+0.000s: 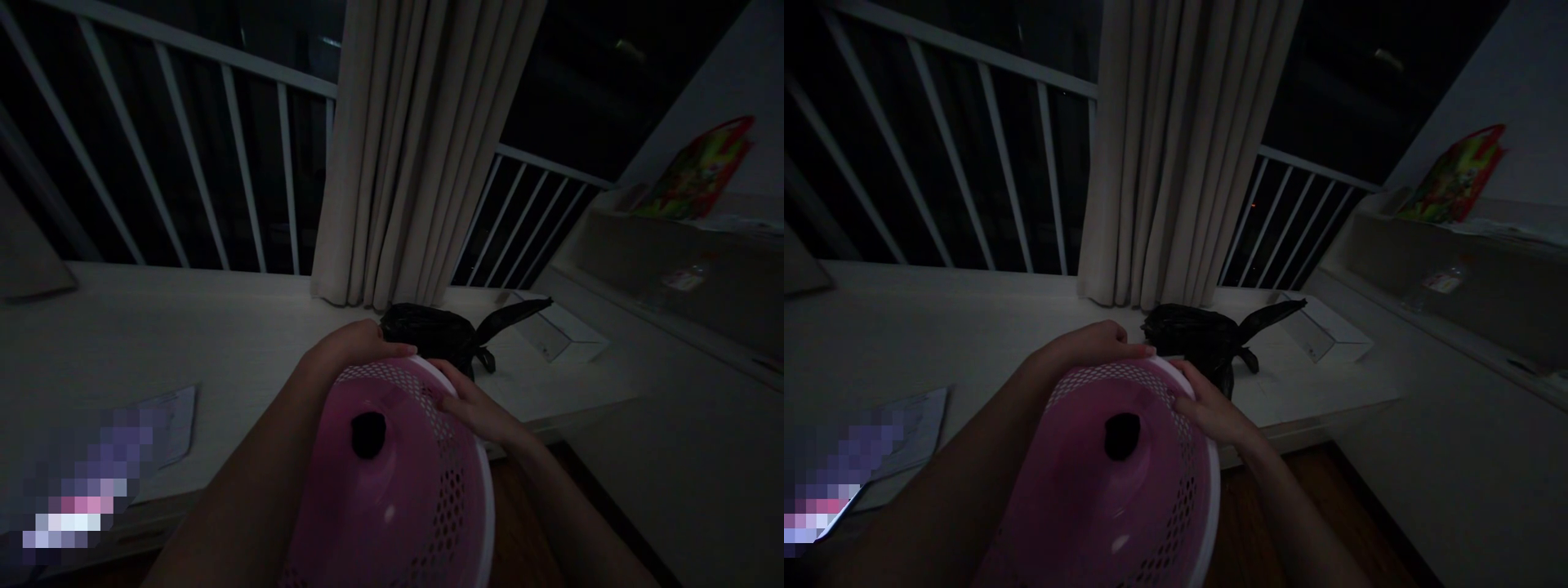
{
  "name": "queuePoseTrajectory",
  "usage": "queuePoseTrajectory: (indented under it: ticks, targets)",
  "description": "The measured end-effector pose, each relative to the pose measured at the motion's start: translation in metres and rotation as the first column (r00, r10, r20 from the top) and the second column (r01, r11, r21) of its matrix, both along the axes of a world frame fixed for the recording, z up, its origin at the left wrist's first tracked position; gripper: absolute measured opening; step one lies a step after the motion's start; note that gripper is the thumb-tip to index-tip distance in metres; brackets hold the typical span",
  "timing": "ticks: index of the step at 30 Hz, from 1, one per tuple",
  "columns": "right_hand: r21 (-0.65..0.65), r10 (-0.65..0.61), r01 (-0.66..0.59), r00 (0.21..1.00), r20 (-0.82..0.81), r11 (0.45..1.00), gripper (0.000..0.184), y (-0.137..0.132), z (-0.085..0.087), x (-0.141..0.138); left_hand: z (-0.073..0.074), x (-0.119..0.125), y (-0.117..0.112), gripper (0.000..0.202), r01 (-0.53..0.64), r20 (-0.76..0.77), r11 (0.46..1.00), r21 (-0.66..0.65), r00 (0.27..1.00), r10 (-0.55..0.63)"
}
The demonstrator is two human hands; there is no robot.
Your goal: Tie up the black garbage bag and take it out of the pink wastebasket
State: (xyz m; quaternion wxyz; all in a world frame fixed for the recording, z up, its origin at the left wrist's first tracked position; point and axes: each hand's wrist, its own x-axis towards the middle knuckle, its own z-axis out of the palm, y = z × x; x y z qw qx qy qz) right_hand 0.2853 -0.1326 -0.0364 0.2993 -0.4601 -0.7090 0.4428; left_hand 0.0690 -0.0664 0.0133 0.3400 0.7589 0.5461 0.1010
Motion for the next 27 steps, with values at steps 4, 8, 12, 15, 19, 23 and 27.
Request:
queuePoseTrajectory:
  ticks: [4,8,12,15,19,23,27]
  targets:
    - [-0.066,-0.121,0.116,0.991,-0.065,0.991,0.04,0.0,-0.005,-0.003,-0.001,0.0,0.001,0.06,0.02,-0.014,0.999,0.035,1.0,-0.02]
    - [-0.143,-0.163,0.144,0.978,-0.132,0.979,0.038,0.001,-0.01,-0.004,0.0,0.001,0.0,0.06,0.02,-0.014,0.999,0.027,1.0,-0.02]
    - [-0.19,-0.19,0.152,0.961,-0.202,0.97,0.038,0.001,-0.015,-0.004,0.002,0.001,-0.002,0.061,0.032,-0.03,0.999,0.036,0.999,-0.031]
    - [-0.194,-0.212,0.171,0.952,-0.218,0.966,0.038,0.0,-0.015,-0.005,0.002,0.001,-0.003,0.061,0.037,-0.037,0.999,0.039,0.999,-0.036]
    - [-0.185,-0.227,0.189,0.952,-0.207,0.964,0.037,0.0,-0.018,-0.003,0.001,0.001,-0.002,0.062,0.042,-0.055,0.999,0.035,0.998,-0.04]
    - [-0.197,-0.231,0.191,0.95,-0.209,0.962,0.037,0.001,-0.022,-0.001,0.0,0.002,-0.001,0.062,0.043,-0.048,0.998,0.04,0.998,-0.041]
    - [-0.226,-0.211,0.156,0.946,-0.247,0.962,0.036,-0.001,-0.023,-0.001,0.0,0.002,-0.001,0.063,0.037,-0.039,0.999,0.035,0.999,-0.036]
